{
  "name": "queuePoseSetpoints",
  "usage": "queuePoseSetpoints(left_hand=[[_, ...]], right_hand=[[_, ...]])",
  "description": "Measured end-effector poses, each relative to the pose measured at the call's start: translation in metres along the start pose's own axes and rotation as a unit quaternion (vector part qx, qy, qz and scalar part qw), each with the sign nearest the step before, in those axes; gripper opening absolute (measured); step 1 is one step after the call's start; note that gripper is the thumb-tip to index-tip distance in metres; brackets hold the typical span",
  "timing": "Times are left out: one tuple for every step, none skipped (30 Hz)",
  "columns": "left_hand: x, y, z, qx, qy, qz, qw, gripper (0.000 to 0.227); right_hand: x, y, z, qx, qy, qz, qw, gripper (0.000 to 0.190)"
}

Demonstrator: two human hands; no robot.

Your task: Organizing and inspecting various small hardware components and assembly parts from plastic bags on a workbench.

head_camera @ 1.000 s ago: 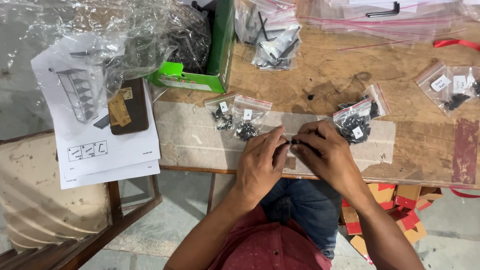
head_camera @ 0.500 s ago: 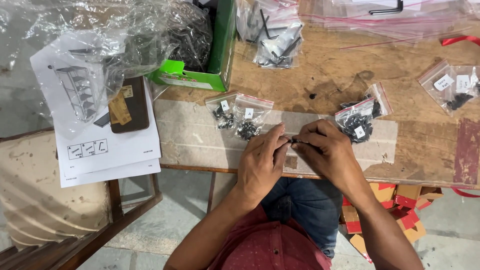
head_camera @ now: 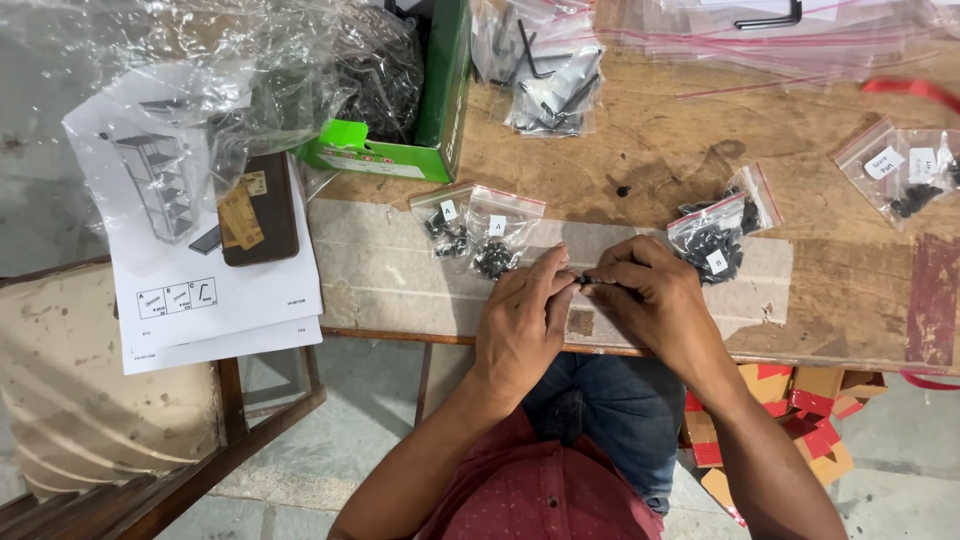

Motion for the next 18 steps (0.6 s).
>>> queuePoseSetpoints(left_hand=[[0.0, 0.0, 0.0, 0.0, 0.0, 0.0, 1.0, 0.057], [-0.001, 0.001, 0.001, 0.0, 0.001, 0.0, 1.0, 0.056], [-0.001, 0.001, 0.001, 0.001, 0.002, -0.001, 1.0, 0.056], [-0.001, 0.002, 0.002, 0.001, 0.002, -0.001, 1.0, 0.056], [-0.001, 0.003, 0.003, 0.005, 0.0, -0.001, 1.0, 0.054], [-0.002, 0.004, 0.004, 0.008, -0.002, -0.001, 1.0, 0.053], [-0.002, 0.004, 0.004, 0.008, -0.002, -0.002, 1.0, 0.053], [-0.002, 0.005, 0.005, 0.006, -0.001, -0.01, 1.0, 0.05], [-0.003, 0.006, 0.006, 0.004, -0.001, -0.018, 1.0, 0.047], [-0.003, 0.006, 0.007, 0.004, -0.001, -0.019, 1.0, 0.047], [-0.003, 0.006, 0.007, -0.001, -0.003, -0.027, 1.0, 0.043], [-0.004, 0.006, 0.007, -0.006, -0.005, -0.036, 0.999, 0.039], [-0.005, 0.009, 0.01, -0.006, -0.005, -0.037, 0.999, 0.039], [-0.005, 0.013, 0.014, 0.017, -0.007, -0.045, 0.999, 0.034], [-0.006, 0.016, 0.017, 0.04, -0.01, -0.053, 0.998, 0.029], [-0.005, 0.018, 0.018, 0.04, -0.011, -0.054, 0.998, 0.029], [-0.005, 0.02, 0.019, 0.048, -0.033, -0.036, 0.998, 0.029], [-0.006, 0.021, 0.019, 0.056, -0.056, -0.021, 0.997, 0.03]], right_hand=[[0.0, 0.0, 0.0, 0.0, 0.0, 0.0, 1.0, 0.021], [0.001, 0.0, -0.001, 0.0, 0.001, 0.002, 1.0, 0.021], [0.001, 0.001, -0.001, 0.0, 0.003, 0.004, 1.0, 0.021], [0.001, 0.0, -0.001, 0.001, 0.003, 0.004, 1.0, 0.021], [0.001, -0.001, -0.001, 0.001, 0.004, 0.004, 1.0, 0.02], [0.001, -0.001, 0.0, 0.001, 0.006, 0.005, 1.0, 0.02], [0.002, -0.001, 0.0, 0.001, 0.006, 0.005, 1.0, 0.02], [0.002, -0.002, 0.0, -0.001, 0.006, 0.008, 1.0, 0.02], [0.003, -0.003, -0.001, -0.003, 0.006, 0.011, 1.0, 0.02], [0.004, -0.004, -0.001, -0.002, 0.007, 0.012, 1.0, 0.02], [0.005, -0.005, -0.001, -0.015, 0.014, 0.021, 1.0, 0.02], [0.006, -0.007, -0.001, -0.027, 0.021, 0.03, 0.999, 0.021], [0.011, -0.003, -0.004, -0.026, 0.022, 0.03, 0.999, 0.021], [0.018, 0.001, -0.006, -0.069, 0.038, 0.012, 0.997, 0.02], [0.024, 0.005, -0.009, -0.112, 0.053, -0.005, 0.992, 0.019], [0.026, 0.005, -0.01, -0.112, 0.055, -0.006, 0.992, 0.019], [0.027, 0.006, -0.01, -0.133, 0.059, -0.016, 0.989, 0.018], [0.028, 0.007, -0.01, -0.153, 0.066, -0.026, 0.986, 0.016]])
Point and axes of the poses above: each hand's wrist, its own x-axis away from the middle knuckle, its own z-axis out of the back of the hand, y = z × x, the point moved 3 cm from there along -x, towards the middle knuckle, and after that the axes turned 14 degrees about z, right-handed, at the moved point
